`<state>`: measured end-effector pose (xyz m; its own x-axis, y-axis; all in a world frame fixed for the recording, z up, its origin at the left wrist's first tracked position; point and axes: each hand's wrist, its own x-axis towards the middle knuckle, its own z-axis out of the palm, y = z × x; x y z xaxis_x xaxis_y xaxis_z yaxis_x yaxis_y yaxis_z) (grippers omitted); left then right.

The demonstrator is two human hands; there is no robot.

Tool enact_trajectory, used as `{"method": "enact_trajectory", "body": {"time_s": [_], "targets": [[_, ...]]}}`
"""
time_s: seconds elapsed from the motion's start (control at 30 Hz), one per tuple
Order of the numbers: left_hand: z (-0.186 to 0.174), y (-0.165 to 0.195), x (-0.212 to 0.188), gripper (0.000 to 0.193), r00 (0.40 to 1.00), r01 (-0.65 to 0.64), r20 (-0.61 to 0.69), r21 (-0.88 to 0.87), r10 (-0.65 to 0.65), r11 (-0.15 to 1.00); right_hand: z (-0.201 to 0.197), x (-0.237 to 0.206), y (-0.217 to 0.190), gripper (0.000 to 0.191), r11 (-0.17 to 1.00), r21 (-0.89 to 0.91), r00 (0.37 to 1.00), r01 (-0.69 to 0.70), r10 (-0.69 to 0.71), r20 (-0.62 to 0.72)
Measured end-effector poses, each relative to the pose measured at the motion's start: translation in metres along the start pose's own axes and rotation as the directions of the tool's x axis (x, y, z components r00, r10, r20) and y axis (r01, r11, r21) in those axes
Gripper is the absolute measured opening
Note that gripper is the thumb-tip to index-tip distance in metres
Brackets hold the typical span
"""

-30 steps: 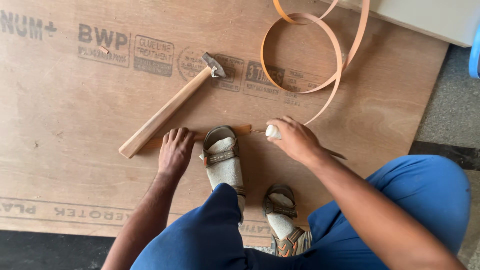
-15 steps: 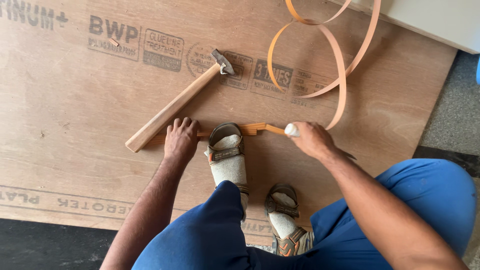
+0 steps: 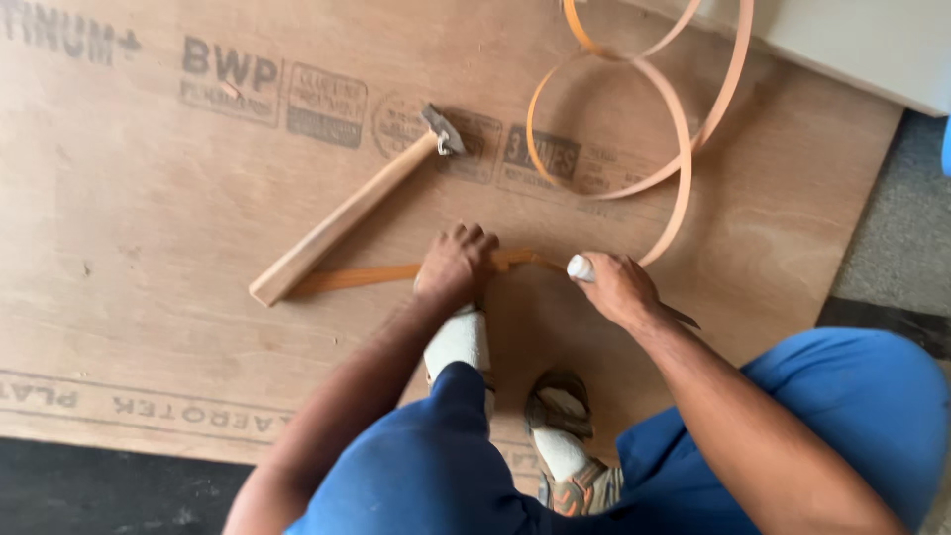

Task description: The person applies masking tape to a wooden strip and places it on a stack of similar pieces. They then sit on the floor and use a hammer and a chisel to cut a long wooden strip into smaller segments.

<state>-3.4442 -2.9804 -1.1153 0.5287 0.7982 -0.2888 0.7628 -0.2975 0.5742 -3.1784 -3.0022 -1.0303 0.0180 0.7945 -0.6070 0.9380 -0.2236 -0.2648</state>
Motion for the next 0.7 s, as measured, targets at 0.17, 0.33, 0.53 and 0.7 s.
{"method": "enact_trajectory", "body": {"time_s": [0.17,0.33,0.53,0.7], "targets": [[0.010,0.013,0.008,0.042,0.999,0.044,0.013,0.118,-0.046,0.992,-0.010,-0.001,0.002,0.021,0.999,-0.032,1.000,0.028,-0.028,0.003],[0.021,0.025,0.024,0.053,0.997,-0.061,0.049,0.137,0.054,0.989,-0.006,-0.004,0.004,0.021,1.000,0.009,1.000,0.019,-0.019,0.024],[0.030,0.043,0.035,0.025,0.995,0.101,0.011,-0.131,-0.101,0.986,-0.002,-0.011,0.010,0.021,0.997,0.014,0.997,0.074,-0.074,-0.024],[0.026,0.050,0.038,0.020,0.990,0.135,-0.002,-0.178,-0.138,0.975,-0.001,-0.011,0.011,0.023,0.998,0.003,0.998,0.055,-0.055,-0.003]]}}
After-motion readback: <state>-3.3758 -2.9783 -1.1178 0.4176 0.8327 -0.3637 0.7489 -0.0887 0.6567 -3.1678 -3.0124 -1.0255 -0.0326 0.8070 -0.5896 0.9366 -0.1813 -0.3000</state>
